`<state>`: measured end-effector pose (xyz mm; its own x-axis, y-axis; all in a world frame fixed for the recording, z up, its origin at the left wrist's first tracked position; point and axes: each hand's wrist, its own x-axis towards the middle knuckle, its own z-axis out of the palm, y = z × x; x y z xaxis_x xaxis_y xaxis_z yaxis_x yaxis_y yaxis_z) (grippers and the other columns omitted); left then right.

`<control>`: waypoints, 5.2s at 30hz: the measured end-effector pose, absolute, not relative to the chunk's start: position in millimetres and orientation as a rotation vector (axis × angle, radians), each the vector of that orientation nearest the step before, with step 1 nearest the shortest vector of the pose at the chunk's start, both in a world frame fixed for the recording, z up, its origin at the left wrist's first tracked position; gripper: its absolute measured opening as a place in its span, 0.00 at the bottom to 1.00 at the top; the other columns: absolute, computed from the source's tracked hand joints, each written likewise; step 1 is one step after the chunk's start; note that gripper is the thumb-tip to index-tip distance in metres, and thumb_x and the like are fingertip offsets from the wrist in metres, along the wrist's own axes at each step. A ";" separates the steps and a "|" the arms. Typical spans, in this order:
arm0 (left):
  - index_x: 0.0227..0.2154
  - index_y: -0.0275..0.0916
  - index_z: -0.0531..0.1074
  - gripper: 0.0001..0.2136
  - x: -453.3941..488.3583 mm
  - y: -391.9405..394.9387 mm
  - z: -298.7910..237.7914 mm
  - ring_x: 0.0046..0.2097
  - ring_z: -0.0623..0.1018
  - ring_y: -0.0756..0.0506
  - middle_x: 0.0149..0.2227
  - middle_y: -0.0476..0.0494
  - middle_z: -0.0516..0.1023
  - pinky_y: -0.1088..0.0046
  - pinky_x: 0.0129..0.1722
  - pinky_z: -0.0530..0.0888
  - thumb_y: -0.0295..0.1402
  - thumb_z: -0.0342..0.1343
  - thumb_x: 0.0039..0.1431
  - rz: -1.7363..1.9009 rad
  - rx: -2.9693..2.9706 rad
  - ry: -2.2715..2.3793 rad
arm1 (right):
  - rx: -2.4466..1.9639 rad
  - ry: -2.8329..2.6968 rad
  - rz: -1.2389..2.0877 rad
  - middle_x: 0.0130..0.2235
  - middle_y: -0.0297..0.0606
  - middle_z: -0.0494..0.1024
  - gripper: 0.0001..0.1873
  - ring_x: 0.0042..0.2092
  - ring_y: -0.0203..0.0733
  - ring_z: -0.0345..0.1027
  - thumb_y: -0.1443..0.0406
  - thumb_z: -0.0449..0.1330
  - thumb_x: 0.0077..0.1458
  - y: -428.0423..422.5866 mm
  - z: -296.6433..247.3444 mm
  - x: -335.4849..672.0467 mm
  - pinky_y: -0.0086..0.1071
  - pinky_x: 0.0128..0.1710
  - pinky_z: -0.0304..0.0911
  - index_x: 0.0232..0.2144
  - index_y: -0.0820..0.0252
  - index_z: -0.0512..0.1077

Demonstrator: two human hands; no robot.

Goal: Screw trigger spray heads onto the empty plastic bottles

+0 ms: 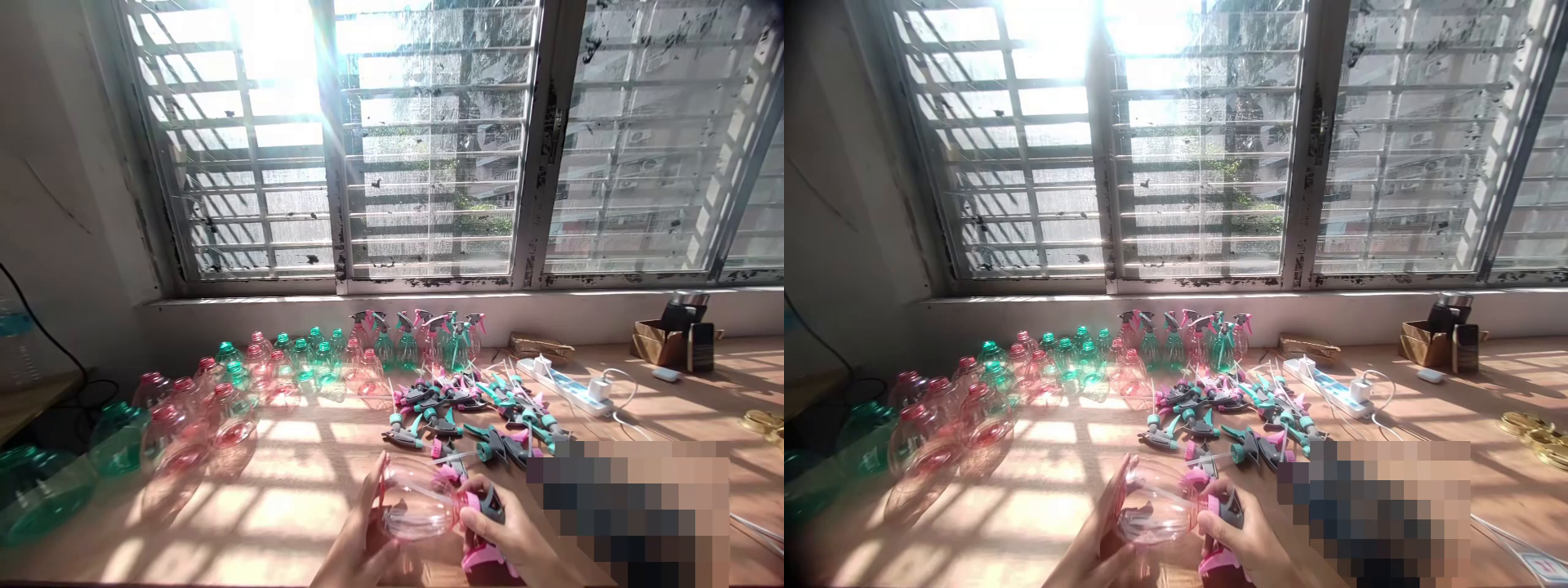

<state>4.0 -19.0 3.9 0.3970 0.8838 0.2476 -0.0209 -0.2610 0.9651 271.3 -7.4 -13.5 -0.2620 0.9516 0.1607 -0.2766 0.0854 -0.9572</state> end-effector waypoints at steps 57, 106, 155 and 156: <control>0.71 0.61 0.44 0.46 0.5 -22.8 2.7 0.68 0.63 0.28 0.74 0.43 0.47 0.54 0.62 0.69 0.44 0.68 0.57 1.053 1.449 0.735 | -0.795 -1.264 1.448 0.24 0.33 0.79 0.28 0.25 0.41 0.77 0.49 0.74 0.48 -8.1 -14.0 273.4 0.34 0.27 0.75 0.40 0.60 0.69; 0.69 0.55 0.54 0.37 -1.0 -21.8 11.5 0.68 0.63 0.32 0.64 0.40 0.67 0.57 0.64 0.64 0.47 0.64 0.61 1.010 1.411 0.671 | -0.776 -1.298 1.474 0.27 0.31 0.78 0.30 0.24 0.40 0.76 0.49 0.75 0.46 -7.2 -20.6 272.8 0.31 0.26 0.72 0.41 0.60 0.68; 0.71 0.60 0.44 0.47 -2.2 -12.5 -3.0 0.71 0.57 0.32 0.73 0.44 0.54 0.57 0.67 0.61 0.39 0.70 0.56 1.029 1.409 0.693 | -0.786 -1.266 1.436 0.26 0.34 0.80 0.27 0.25 0.40 0.77 0.49 0.73 0.50 -7.7 -14.8 274.4 0.33 0.26 0.74 0.39 0.60 0.68; 0.70 0.60 0.48 0.45 -2.0 -10.9 -5.0 0.72 0.54 0.33 0.74 0.46 0.52 0.57 0.69 0.58 0.38 0.70 0.56 1.043 1.415 0.674 | -0.783 -1.267 1.440 0.25 0.34 0.80 0.27 0.25 0.40 0.77 0.49 0.73 0.50 -7.8 -14.7 274.2 0.33 0.26 0.74 0.39 0.60 0.68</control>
